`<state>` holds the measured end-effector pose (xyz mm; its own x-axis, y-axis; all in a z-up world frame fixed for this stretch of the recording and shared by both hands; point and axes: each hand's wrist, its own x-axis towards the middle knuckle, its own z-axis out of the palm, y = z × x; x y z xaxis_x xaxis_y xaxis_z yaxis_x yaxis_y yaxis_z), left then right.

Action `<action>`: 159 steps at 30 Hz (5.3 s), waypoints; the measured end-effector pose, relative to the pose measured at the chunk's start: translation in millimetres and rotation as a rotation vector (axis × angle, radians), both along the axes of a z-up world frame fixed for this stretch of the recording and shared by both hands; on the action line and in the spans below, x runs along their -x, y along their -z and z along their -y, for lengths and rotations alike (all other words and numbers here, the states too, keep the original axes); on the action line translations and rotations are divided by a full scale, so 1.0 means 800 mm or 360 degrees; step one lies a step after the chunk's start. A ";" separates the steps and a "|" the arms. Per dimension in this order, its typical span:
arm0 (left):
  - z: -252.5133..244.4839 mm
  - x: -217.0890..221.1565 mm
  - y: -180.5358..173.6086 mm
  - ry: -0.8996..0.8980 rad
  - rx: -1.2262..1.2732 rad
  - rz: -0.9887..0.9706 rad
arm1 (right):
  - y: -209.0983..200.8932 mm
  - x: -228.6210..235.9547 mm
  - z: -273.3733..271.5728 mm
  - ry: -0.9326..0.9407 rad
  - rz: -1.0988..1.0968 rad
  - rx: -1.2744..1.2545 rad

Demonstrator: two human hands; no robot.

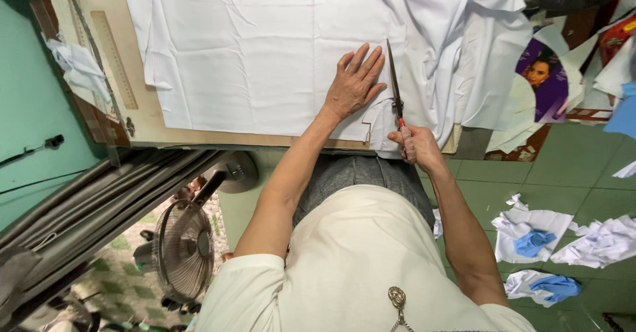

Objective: The person uses large shears to cut a white fabric laid out on a table, following a pattern. The person holds the fabric steady with one hand while cutting with the other, creating a shaped piece.

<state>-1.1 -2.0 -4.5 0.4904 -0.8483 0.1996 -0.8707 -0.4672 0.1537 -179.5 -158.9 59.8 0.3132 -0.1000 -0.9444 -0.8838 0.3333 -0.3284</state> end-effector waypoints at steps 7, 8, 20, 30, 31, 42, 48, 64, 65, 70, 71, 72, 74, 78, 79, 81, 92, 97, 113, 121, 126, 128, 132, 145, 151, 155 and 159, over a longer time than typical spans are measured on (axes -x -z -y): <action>0.007 0.002 0.034 -0.0178 0.0486 0.0038 | -0.010 0.000 0.071 -0.0416 0.0239 -0.0032; 0.004 0.010 0.038 -0.0182 0.0497 0.0035 | -0.018 -0.001 0.089 -0.0526 0.0186 -0.0092; 0.059 0.080 0.023 -0.0874 0.0626 0.0065 | -0.159 -0.237 0.201 -0.1286 -0.0471 -0.0351; 0.104 0.087 -0.054 -0.0805 0.0894 -0.0028 | -0.077 -0.189 0.312 -0.1336 -0.0316 -0.0610; 0.116 0.087 -0.061 -0.0680 0.0915 -0.0022 | -0.094 -0.176 0.306 -0.1314 -0.0376 -0.0567; 0.205 0.115 -0.099 0.0048 0.0659 -0.0104 | -0.138 -0.125 0.326 -0.1361 -0.0349 -0.0631; 0.186 0.115 -0.114 -0.0057 0.0450 -0.0050 | -0.123 -0.201 0.397 -0.1842 0.1232 0.1848; 0.139 0.127 -0.099 -0.0151 0.0329 -0.0129 | -0.084 -0.253 0.477 -0.2432 0.1180 0.2152; 0.139 0.127 -0.096 -0.0123 0.0294 -0.0216 | -0.070 -0.251 0.494 -0.2481 0.1378 0.2274; 0.142 0.119 -0.096 -0.0167 0.0309 -0.0116 | -0.036 -0.247 0.523 -0.2542 0.1416 0.2461; 0.141 0.118 -0.095 -0.0142 0.0288 -0.0169 | -0.038 -0.246 0.522 -0.2563 0.1483 0.2536; 0.142 0.116 -0.093 -0.0170 0.0272 -0.0164 | -0.050 -0.245 0.510 -0.2569 0.1521 0.2520; 0.144 0.112 -0.088 -0.0157 0.0311 -0.0245 | -0.073 -0.242 0.490 -0.2621 0.1369 0.2898; 0.150 0.097 -0.088 -0.0216 0.0274 -0.0161 | -0.159 -0.209 0.369 -0.2480 0.1660 0.2476; 0.151 0.092 -0.091 -0.0194 0.0274 -0.0191 | -0.179 -0.207 0.333 -0.2504 0.1059 0.1579; 0.150 0.079 -0.097 -0.0178 0.0267 -0.0223 | -0.197 -0.201 0.282 -0.2377 0.0471 0.0701; 0.153 0.055 -0.093 -0.0190 0.0695 0.0185 | -0.120 -0.130 0.229 -0.1555 0.0195 0.0091; 0.145 0.048 -0.100 -0.0224 0.0549 0.0188 | -0.141 -0.164 0.256 -0.2041 0.0404 0.0344; 0.124 0.060 -0.153 -0.0211 0.0530 0.0154 | 0.039 -0.142 0.353 -0.0453 -0.1354 -0.0948; 0.063 0.067 -0.055 -0.1233 0.0597 -0.0070 | -0.029 -0.219 0.362 -0.1128 -0.0893 -0.0765; 0.055 0.051 -0.043 -0.1292 0.0478 -0.0037 | -0.088 -0.255 0.303 -0.2081 -0.0305 -0.0143; 0.055 0.049 -0.041 -0.1245 0.0474 0.0013 | -0.101 -0.268 0.296 -0.2226 -0.0211 -0.0154; 0.056 0.053 -0.026 -0.1239 0.0448 0.0018 | -0.074 -0.267 0.304 -0.1905 -0.0354 -0.0295; 0.053 0.055 -0.021 -0.1207 0.0351 0.0079 | 0.064 -0.287 0.373 -0.1175 -0.1072 -0.0523; 0.050 0.053 -0.025 -0.1220 0.0351 0.0083 | 0.050 -0.301 0.366 -0.1957 -0.0265 -0.0295; 0.050 0.055 -0.019 -0.1228 0.0357 0.0069 | -0.044 -0.327 0.299 -0.2537 -0.0065 0.0060; 0.049 0.054 -0.022 -0.1245 0.0365 0.0067 | 0.077 -0.310 0.389 -0.1537 -0.0402 -0.0442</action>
<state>-44.1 -41.5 12.7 0.9122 -0.1992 0.3580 -0.3127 -0.9032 0.2939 68.5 -470.4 -1.9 -0.0665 0.3199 -0.9451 -0.8471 -0.5186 -0.1160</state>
